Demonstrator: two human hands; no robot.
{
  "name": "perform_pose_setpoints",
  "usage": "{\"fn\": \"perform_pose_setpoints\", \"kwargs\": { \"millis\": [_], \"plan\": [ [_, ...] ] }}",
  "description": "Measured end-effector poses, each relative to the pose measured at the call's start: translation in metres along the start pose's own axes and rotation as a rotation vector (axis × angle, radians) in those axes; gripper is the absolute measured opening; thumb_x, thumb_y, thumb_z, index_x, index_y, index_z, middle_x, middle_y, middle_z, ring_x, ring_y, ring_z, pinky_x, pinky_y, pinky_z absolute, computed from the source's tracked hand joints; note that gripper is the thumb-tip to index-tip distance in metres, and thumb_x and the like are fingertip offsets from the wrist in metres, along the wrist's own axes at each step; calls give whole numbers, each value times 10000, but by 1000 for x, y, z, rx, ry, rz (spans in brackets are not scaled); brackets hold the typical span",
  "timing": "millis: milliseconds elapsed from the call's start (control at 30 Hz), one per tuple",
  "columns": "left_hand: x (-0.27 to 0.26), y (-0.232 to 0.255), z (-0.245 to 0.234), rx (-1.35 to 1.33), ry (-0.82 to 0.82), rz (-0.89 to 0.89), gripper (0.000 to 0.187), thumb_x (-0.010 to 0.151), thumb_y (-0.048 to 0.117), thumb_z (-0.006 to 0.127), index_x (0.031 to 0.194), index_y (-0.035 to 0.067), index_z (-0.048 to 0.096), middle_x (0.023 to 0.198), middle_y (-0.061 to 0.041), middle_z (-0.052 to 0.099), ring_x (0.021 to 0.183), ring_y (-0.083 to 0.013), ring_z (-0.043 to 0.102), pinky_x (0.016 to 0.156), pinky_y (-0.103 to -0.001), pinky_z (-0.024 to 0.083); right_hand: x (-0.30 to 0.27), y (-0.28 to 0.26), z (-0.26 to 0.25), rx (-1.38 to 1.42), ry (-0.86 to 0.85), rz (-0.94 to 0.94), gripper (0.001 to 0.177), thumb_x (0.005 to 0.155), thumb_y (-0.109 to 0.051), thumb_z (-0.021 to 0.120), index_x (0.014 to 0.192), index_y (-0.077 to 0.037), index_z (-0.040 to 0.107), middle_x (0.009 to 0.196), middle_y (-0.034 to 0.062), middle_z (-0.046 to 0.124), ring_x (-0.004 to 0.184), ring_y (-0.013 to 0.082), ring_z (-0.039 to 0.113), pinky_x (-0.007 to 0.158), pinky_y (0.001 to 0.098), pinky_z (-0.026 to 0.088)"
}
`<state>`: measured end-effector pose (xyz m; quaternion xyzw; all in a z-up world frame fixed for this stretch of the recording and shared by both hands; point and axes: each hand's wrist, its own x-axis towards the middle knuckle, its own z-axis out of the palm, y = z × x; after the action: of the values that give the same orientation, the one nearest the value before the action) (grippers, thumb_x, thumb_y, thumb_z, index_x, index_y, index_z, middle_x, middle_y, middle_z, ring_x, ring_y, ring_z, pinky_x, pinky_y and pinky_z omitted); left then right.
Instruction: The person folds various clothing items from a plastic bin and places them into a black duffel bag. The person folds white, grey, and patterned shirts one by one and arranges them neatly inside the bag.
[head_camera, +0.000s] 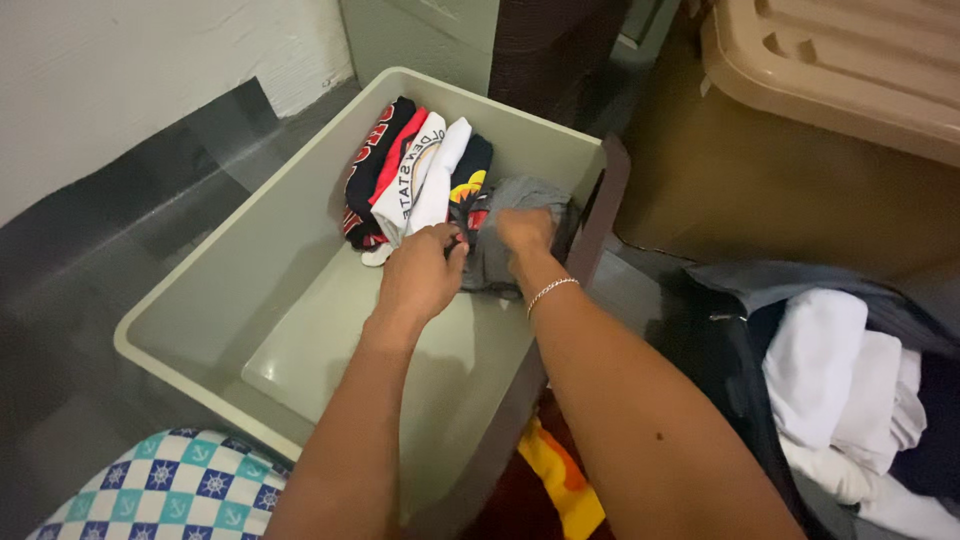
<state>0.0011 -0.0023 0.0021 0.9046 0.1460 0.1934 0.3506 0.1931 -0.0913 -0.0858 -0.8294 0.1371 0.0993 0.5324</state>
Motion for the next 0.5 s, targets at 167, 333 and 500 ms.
{"fn": "perform_pose_setpoints", "kwargs": {
  "millis": [167, 333, 500],
  "plan": [
    [0, 5, -1, 24, -45, -74, 279, 922, 230, 676, 1144, 65, 710, 1078, -171, 740, 996, -394, 688, 858, -498, 525, 23, 4, 2, 21, -19, 87, 583, 788, -119, 663, 1328, 46, 519, 1336, 221, 599, 1177, 348, 640, 897, 505, 542],
    [1, 4, 0, 44, -62, -57, 289, 936, 231, 665, 1169, 65, 696, 1089, -175, 734, 1003, -400, 682, 859, -504, 524, 40, 13, 2, 23, -29, 127, 538, 799, -125, 692, 1287, 55, 554, 1301, 217, 624, 1156, 339, 649, 890, 498, 543],
    [1, 0, 1, 20, -1, -16, 312, 923, 223, 673, 1179, 46, 691, 1096, -176, 734, 999, -399, 684, 859, -504, 525, 47, 16, 2, 28, -38, 146, 495, 810, -131, 720, 1245, 64, 588, 1266, 213, 649, 1135, 330, 658, 883, 491, 545]
  ]
}}
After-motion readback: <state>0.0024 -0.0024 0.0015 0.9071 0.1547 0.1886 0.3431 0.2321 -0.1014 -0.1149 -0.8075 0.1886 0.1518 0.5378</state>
